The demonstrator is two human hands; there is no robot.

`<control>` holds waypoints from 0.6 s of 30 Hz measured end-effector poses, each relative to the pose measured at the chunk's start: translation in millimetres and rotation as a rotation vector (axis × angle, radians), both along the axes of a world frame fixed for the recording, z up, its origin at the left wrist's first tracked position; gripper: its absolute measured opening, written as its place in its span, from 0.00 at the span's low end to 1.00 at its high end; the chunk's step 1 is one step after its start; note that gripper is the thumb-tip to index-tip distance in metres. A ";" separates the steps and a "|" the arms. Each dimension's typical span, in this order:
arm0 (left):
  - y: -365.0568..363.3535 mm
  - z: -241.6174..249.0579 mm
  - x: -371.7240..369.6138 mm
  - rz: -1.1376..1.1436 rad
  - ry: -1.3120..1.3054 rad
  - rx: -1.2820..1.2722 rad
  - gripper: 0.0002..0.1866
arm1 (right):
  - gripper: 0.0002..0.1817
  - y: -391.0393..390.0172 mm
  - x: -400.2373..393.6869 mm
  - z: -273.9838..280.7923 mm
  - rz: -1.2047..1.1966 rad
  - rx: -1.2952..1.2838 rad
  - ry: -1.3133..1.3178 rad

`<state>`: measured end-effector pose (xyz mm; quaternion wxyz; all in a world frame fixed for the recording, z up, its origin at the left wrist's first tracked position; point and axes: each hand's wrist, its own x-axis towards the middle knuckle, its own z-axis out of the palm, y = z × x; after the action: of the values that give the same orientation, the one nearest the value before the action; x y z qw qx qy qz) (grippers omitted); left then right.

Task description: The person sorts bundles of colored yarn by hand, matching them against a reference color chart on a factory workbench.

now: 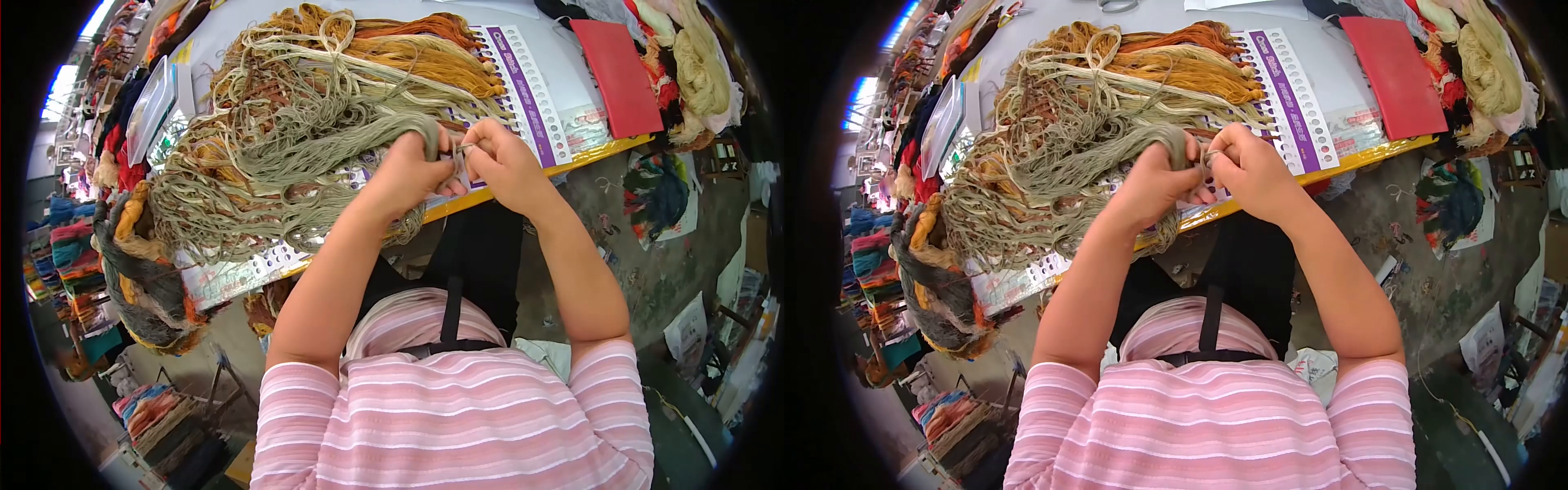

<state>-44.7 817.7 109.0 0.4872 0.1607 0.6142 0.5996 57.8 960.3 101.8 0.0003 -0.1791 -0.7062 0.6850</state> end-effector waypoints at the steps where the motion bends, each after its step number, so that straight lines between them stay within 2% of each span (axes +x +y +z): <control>1: 4.2 -1.0 0.3 -0.045 0.113 -0.076 0.07 | 0.06 1.3 -1.2 -2.4 0.001 -0.020 0.026; 2: 3.9 -8.0 -5.2 -0.119 0.292 -0.084 0.06 | 0.07 2.0 -1.8 -8.1 0.002 -0.042 0.050; 3: -4.4 -7.6 -10.2 -0.020 0.279 -0.078 0.07 | 0.08 3.3 -2.2 -11.6 0.002 -0.066 0.074; 6: -40.5 28.9 -40.0 0.268 0.213 -0.008 0.10 | 0.10 1.8 -2.0 -17.0 0.062 0.391 0.019; 7: -58.7 36.6 -59.3 0.374 0.183 0.064 0.11 | 0.11 -0.5 -1.7 -16.0 0.045 0.418 -0.006; 8: -81.4 44.9 -80.9 0.474 0.223 -0.019 0.10 | 0.11 -2.1 -2.7 -12.8 0.030 0.449 -0.026; 11: -122.4 82.6 -139.8 0.709 0.218 0.094 0.11 | 0.11 -5.5 -2.7 -13.1 0.006 0.503 -0.028; 12: -137.7 85.6 -156.3 0.644 0.216 0.183 0.10 | 0.11 -6.5 -2.7 -13.9 0.001 0.518 -0.018; 15: -116.4 99.2 -156.4 0.916 0.594 0.039 0.08 | 0.11 -9.2 -1.8 -15.5 -0.050 0.473 -0.010; 18: -99.4 97.4 -122.8 0.764 0.653 0.104 0.04 | 0.10 -15.1 -1.1 -18.4 -0.136 0.457 0.019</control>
<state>-167.5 718.2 206.4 0.0066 0.1276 0.7189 0.6833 56.7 945.2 83.5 0.0937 -0.2151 -0.8292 0.5073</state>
